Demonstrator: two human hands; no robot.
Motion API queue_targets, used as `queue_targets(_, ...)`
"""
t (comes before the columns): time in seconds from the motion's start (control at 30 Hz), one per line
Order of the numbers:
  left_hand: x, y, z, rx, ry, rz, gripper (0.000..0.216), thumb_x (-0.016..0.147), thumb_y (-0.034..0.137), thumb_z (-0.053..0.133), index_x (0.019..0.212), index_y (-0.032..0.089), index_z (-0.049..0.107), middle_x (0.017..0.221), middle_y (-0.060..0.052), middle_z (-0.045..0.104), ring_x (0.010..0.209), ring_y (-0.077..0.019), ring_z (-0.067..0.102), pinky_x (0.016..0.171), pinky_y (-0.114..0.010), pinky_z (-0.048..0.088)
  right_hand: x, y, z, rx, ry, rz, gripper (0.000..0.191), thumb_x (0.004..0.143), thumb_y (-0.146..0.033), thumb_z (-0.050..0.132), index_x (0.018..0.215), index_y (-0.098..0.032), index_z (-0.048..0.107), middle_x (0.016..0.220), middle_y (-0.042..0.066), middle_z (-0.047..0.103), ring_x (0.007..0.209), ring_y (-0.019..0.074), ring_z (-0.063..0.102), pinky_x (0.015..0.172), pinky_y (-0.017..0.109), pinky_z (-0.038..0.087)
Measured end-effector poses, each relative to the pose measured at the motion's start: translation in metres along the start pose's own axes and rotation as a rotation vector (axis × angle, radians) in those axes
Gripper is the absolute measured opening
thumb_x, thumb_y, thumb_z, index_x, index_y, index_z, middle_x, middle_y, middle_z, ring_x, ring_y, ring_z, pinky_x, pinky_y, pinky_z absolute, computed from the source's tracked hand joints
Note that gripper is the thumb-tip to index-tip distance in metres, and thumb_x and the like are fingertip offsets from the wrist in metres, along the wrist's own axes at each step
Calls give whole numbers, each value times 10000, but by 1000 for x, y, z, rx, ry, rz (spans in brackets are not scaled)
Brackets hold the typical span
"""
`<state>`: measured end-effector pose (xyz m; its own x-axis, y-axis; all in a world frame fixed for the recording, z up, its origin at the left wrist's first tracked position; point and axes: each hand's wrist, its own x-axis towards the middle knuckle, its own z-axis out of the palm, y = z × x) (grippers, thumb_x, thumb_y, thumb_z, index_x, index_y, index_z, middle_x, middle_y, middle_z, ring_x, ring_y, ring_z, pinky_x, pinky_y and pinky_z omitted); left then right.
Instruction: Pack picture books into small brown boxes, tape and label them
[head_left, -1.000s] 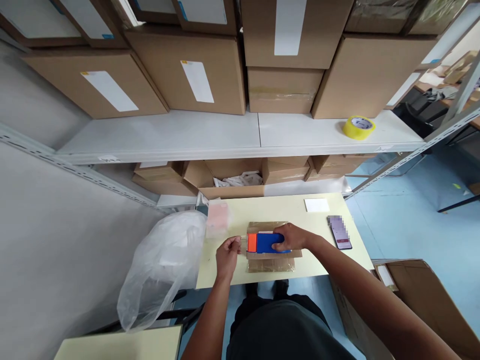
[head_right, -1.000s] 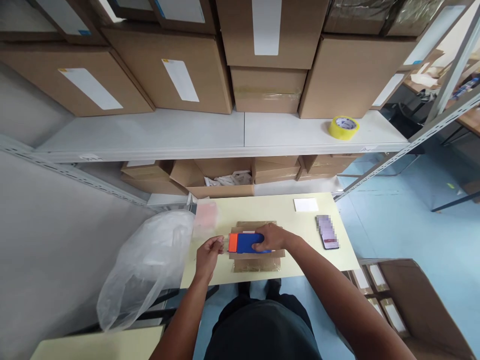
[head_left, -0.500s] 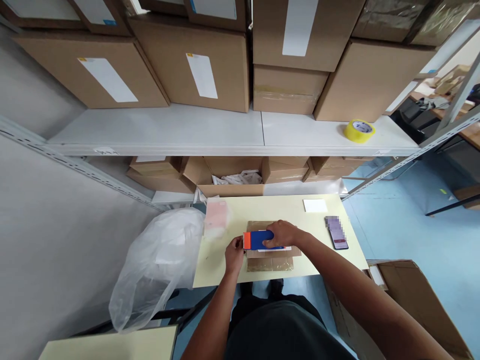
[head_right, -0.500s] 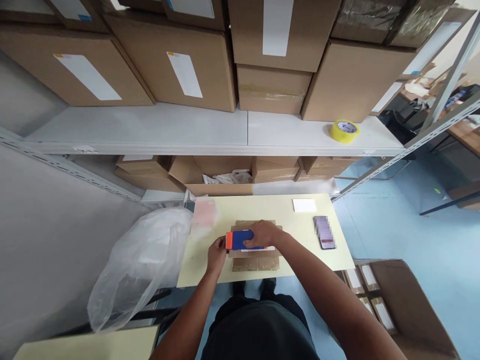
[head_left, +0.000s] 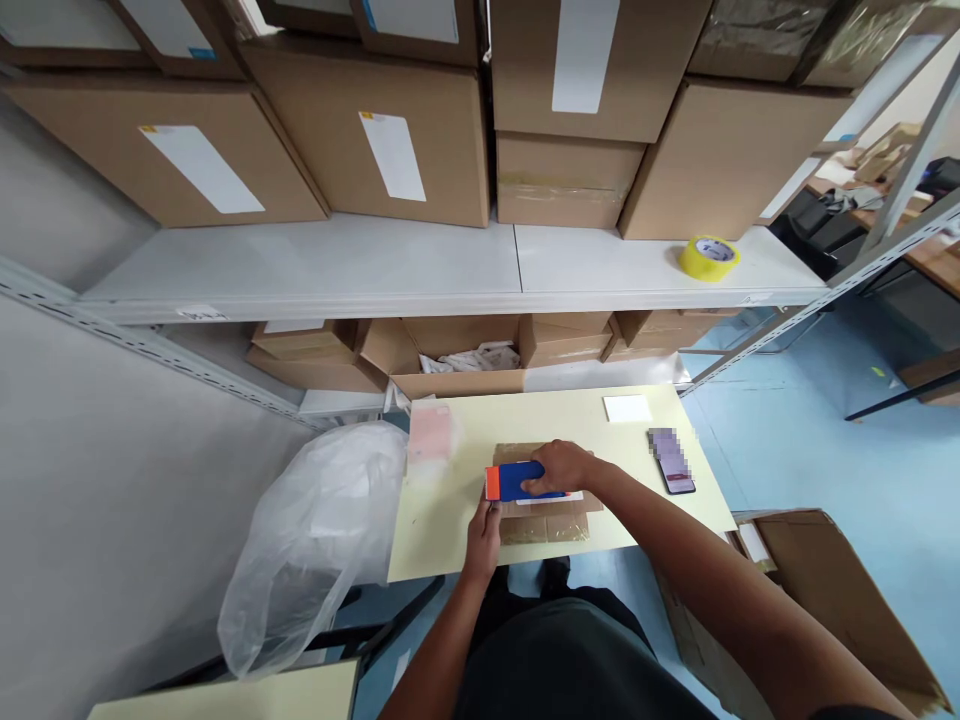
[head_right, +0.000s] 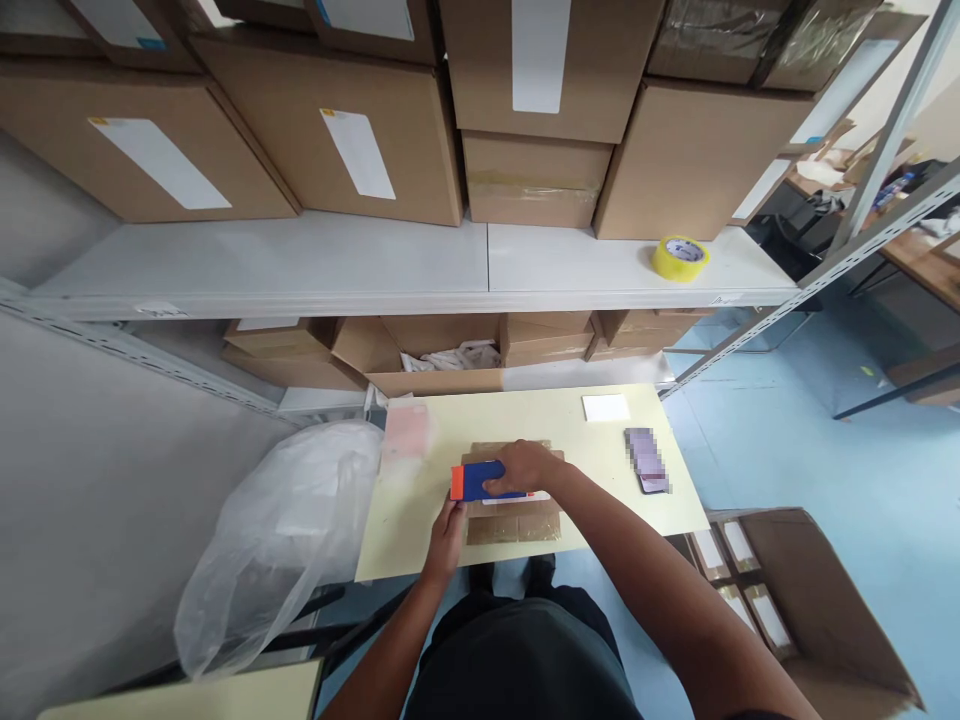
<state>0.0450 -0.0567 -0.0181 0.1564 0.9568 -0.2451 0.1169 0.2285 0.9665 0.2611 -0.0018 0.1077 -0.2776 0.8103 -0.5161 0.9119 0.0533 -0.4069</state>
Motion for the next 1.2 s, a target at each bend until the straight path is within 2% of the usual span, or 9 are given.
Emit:
queue_targets(0.1, -5, 3, -1, 40, -110, -18, 534, 871, 465, 654, 1352, 237, 616, 1364, -110, 664, 1308, -291, 582, 1146, -428, 376, 2, 4, 4, -13, 11, -17, 508, 819, -665, 654, 980, -194, 758, 976, 125, 777, 891, 289, 715, 668, 303, 457)
queue_targets(0.2, 6, 9, -9, 94, -168, 3, 666, 785, 446, 761, 1392, 234, 586, 1343, -123, 671, 1298, -308, 593, 1136, -441, 393, 2, 5, 4, -18, 15, -26, 528, 829, -685, 631, 969, -190, 754, 966, 126, 776, 882, 287, 715, 660, 304, 452)
queue_targets(0.37, 38, 15, -12, 77, -211, 94, 882, 691, 357, 833, 1490, 242, 478, 1538, -119, 505, 1479, -301, 397, 1214, -441, 305, -5, 2, -5, 22, 4, -15, 562, 833, -711, 617, 971, -185, 756, 995, 129, 777, 892, 287, 714, 656, 305, 446)
queue_targets(0.57, 53, 0, -8, 125, -250, 154, 795, 718, 330, 806, 1455, 232, 526, 1521, -111, 526, 1489, -310, 379, 1232, -460, 283, -8, 0, -12, 70, -23, 0, 582, 807, -717, 654, 1001, -180, 767, 978, 127, 780, 878, 280, 718, 648, 294, 443)
queue_targets(0.67, 52, -1, -14, 229, -274, 155, 786, 761, 316, 766, 1491, 252, 481, 1551, -89, 499, 1469, -296, 413, 1215, -455, 322, -9, 4, -17, 78, -29, 2, 579, 796, -712, 662, 971, -170, 765, 965, 120, 781, 877, 268, 719, 622, 279, 431)
queue_targets(0.83, 48, 10, -21, 478, -317, 180, 774, 869, 315, 640, 1579, 284, 334, 1628, -66, 403, 1497, -263, 378, 1228, -451, 307, -34, 39, -29, 123, -58, 35, 447, 799, -608, 670, 852, -172, 749, 867, 85, 770, 799, 229, 704, 587, 257, 423)
queue_targets(1.03, 48, 15, -21, 647, -337, 187, 749, 920, 418, 598, 1595, 281, 304, 1629, -79, 403, 1487, -273, 398, 1204, -460, 355, -81, 99, -25, 219, -31, 84, 379, 769, -544, 679, 843, -176, 729, 787, 57, 752, 682, 202, 678, 570, 258, 441)
queue_targets(1.2, 54, 18, -24, 851, -350, 333, 741, 936, 452, 591, 1592, 278, 295, 1649, -123, 352, 1498, -285, 379, 1178, -472, 385, -90, 107, -15, 177, 24, 90, 357, 768, -518, 670, 866, -182, 743, 799, 60, 761, 700, 207, 683, 602, 262, 447)
